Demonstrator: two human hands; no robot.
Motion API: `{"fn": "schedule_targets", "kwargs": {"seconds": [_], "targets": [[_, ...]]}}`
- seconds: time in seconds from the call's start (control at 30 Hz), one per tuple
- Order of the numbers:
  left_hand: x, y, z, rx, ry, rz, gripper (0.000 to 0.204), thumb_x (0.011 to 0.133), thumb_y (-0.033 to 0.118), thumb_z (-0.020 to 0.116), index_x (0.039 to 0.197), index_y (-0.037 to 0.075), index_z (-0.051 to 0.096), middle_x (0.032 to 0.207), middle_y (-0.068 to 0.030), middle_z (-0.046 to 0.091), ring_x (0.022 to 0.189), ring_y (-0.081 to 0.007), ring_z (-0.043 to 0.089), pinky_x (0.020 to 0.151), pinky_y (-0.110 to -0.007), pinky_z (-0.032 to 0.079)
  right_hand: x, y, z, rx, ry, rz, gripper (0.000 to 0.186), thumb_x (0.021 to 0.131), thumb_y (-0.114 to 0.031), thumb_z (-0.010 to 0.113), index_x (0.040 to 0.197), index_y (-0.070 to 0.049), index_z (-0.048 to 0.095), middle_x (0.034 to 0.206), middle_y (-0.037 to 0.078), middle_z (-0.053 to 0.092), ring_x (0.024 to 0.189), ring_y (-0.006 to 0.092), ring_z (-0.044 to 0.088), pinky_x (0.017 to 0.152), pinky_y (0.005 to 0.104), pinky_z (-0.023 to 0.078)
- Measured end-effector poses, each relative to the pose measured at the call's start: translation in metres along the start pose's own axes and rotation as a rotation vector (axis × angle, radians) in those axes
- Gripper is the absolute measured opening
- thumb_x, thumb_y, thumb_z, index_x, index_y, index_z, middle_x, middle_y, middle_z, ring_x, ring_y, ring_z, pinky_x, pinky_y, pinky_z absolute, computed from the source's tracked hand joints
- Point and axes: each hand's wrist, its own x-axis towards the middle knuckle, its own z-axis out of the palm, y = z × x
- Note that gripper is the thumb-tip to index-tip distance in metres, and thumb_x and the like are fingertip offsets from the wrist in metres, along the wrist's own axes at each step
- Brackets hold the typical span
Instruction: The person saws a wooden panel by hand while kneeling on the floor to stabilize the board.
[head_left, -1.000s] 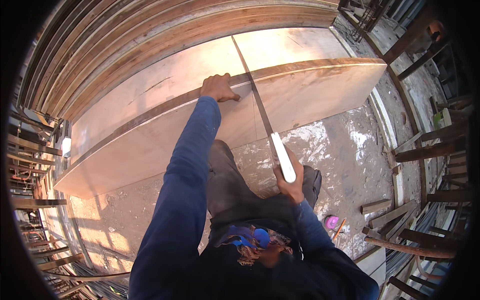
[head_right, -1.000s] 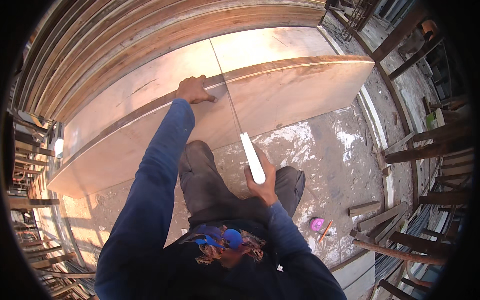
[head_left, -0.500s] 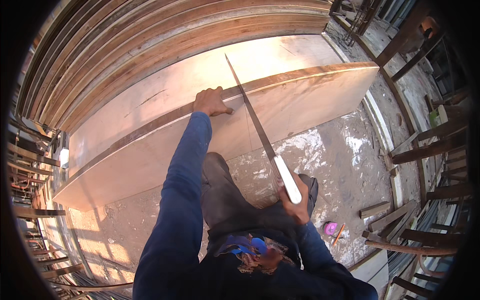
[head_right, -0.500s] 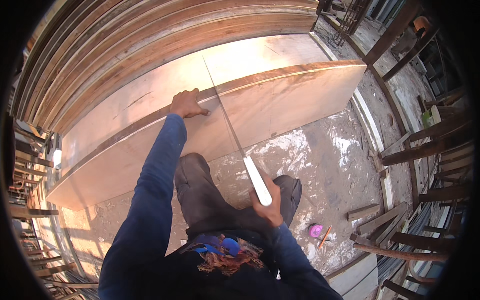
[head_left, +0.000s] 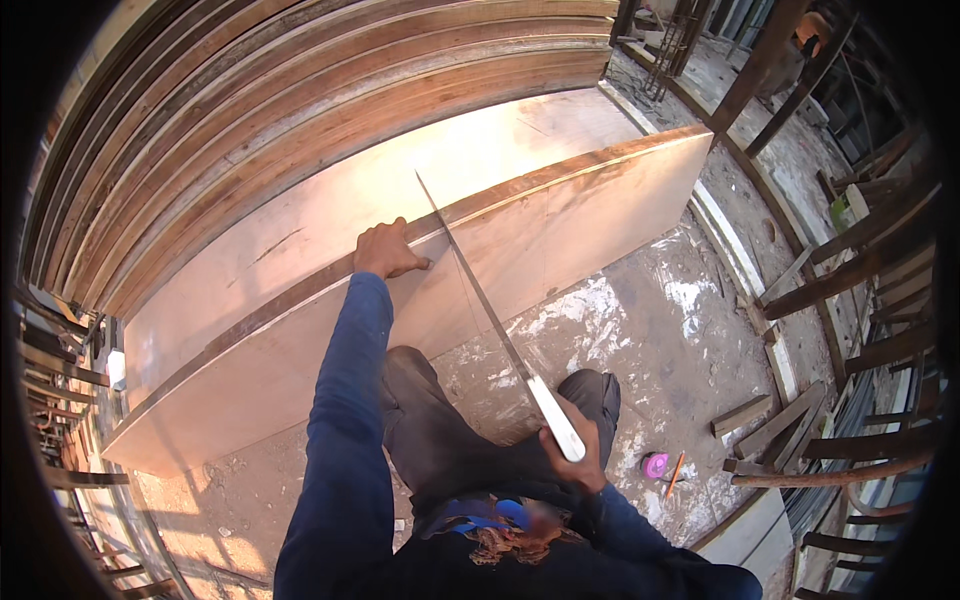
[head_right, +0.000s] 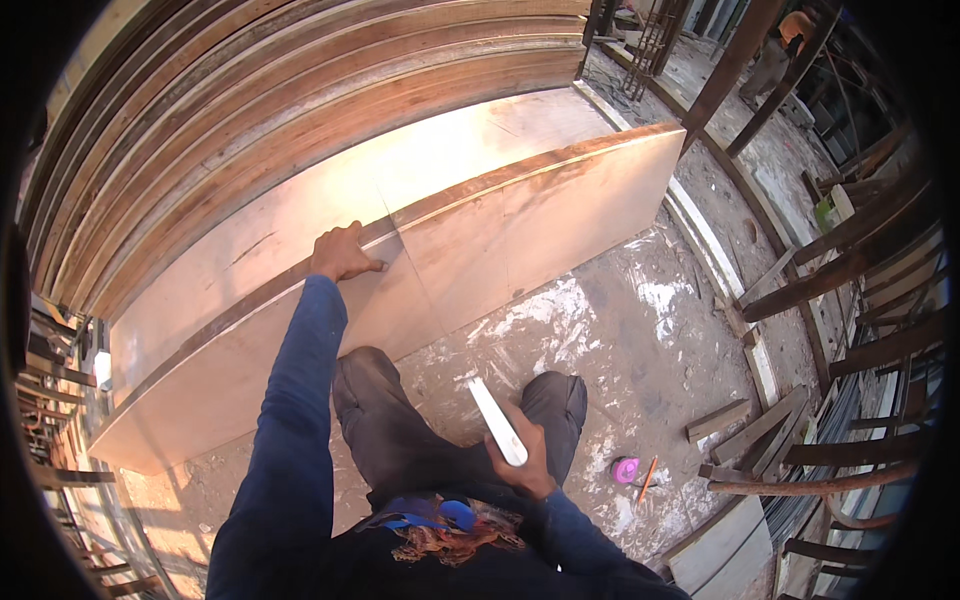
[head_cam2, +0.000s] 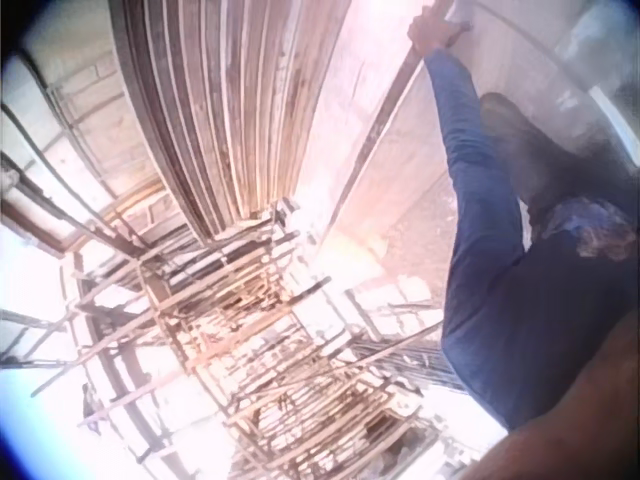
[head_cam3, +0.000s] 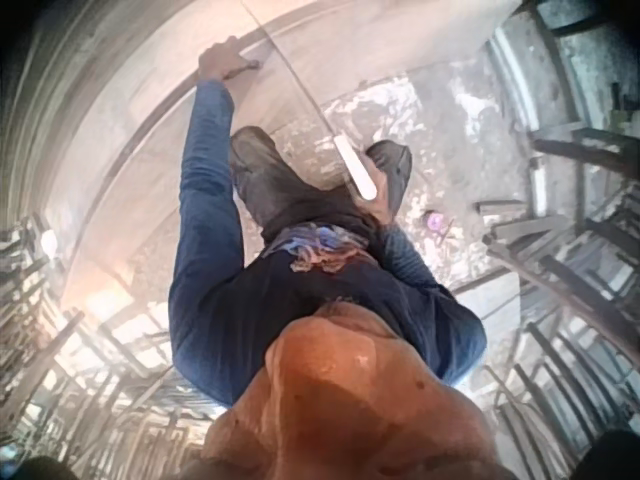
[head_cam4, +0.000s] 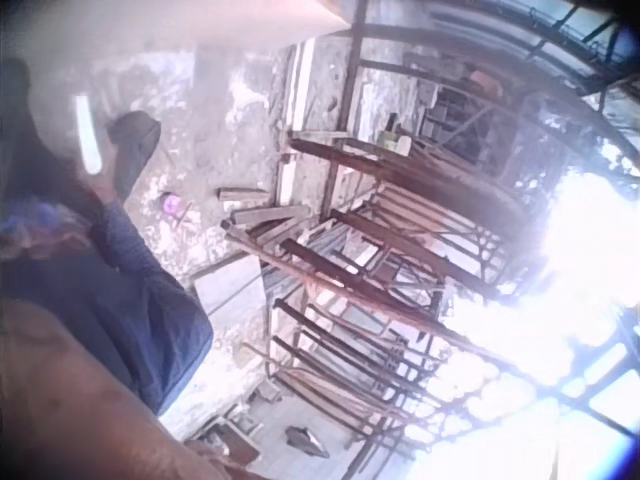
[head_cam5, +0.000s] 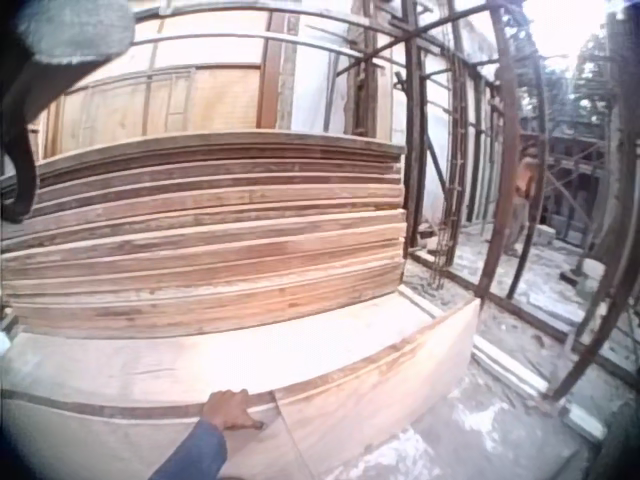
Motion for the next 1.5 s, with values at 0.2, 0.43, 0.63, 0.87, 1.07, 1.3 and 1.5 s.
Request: {"fn": "schedule_targets", "kwargs": {"seconds": [0.2, 0.43, 0.63, 0.87, 1.07, 1.3, 1.5], "targets": [[-0.007, 0.002, -0.010, -0.005, -0.026, 0.027, 0.093, 0.056, 0.059, 0.087, 0.125, 0.001, 0.063, 0.113, -0.0225, 0.071, 0.109, -0.0363, 0.067, 0.095, -0.044, 0.052, 0.147, 0.088, 0.057, 0.059, 0.074, -0.038, 0.051, 0.081, 0.002, 0.063, 0.132, 0.000, 0.059, 0.101, 0.009, 0.070, 0.088, 0.0128, 0.064, 0.081, 0.0275, 0.052], [0.006, -0.006, 0.007, -0.039, 0.044, 0.047, 0.081, 0.058, 0.057, 0.086, 0.115, 0.004, 0.066, 0.107, -0.0183, 0.073, 0.105, -0.0338, 0.068, 0.093, -0.043, 0.053, -0.063, -0.002, -0.016, -0.034, 0.022, 0.125, 0.057, 0.082, 0.000, 0.057, 0.139, 0.006, 0.053, 0.130, 0.022, 0.065, 0.127, 0.0275, 0.060, 0.111, 0.0369, 0.040], [-0.011, 0.007, -0.014, 0.041, -0.038, -0.010, 0.090, 0.057, 0.059, 0.086, 0.122, 0.001, 0.064, 0.114, -0.0220, 0.071, 0.109, -0.0358, 0.067, 0.094, -0.044, 0.052, 0.170, 0.058, 0.057, 0.077, 0.035, -0.112, 0.054, 0.079, 0.004, 0.066, 0.132, 0.001, 0.059, 0.105, 0.012, 0.071, 0.091, 0.0164, 0.067, 0.085, 0.0293, 0.052], [0.006, -0.004, 0.001, 0.013, 0.059, 0.006, 0.087, 0.058, 0.057, 0.086, 0.123, 0.004, 0.065, 0.110, -0.0183, 0.073, 0.109, -0.0331, 0.068, 0.096, -0.043, 0.052, -0.044, 0.043, -0.006, -0.097, -0.019, 0.235, 0.053, 0.084, 0.001, 0.062, 0.137, 0.003, 0.055, 0.118, 0.015, 0.070, 0.105, 0.0189, 0.068, 0.097, 0.0316, 0.050], [-0.006, 0.007, -0.006, 0.025, -0.006, -0.043, 0.085, 0.056, 0.055, 0.087, 0.119, 0.003, 0.065, 0.110, -0.0185, 0.073, 0.107, -0.0343, 0.068, 0.095, -0.044, 0.052, 0.071, 0.025, 0.026, -0.057, 0.029, 0.042, 0.057, 0.079, 0.001, 0.062, 0.135, 0.000, 0.058, 0.100, 0.015, 0.071, 0.085, 0.0189, 0.069, 0.079, 0.0305, 0.053], [-0.004, 0.002, -0.008, -0.029, -0.007, 0.014, 0.100, 0.055, 0.058, 0.088, 0.133, 0.002, 0.060, 0.114, -0.0231, 0.071, 0.111, -0.0355, 0.067, 0.095, -0.044, 0.052, 0.063, 0.082, 0.039, 0.022, 0.042, 0.023, 0.054, 0.083, 0.000, 0.065, 0.136, 0.001, 0.056, 0.104, 0.013, 0.071, 0.092, 0.0150, 0.067, 0.084, 0.0299, 0.053], [0.011, -0.004, 0.001, -0.007, -0.008, -0.019, 0.092, 0.056, 0.057, 0.087, 0.126, 0.004, 0.063, 0.110, -0.0200, 0.072, 0.110, -0.0335, 0.067, 0.095, -0.043, 0.052, -0.036, 0.010, -0.013, -0.017, 0.008, 0.091, 0.052, 0.087, -0.001, 0.060, 0.139, 0.006, 0.053, 0.124, 0.017, 0.068, 0.109, 0.0217, 0.067, 0.103, 0.0312, 0.045]]}}
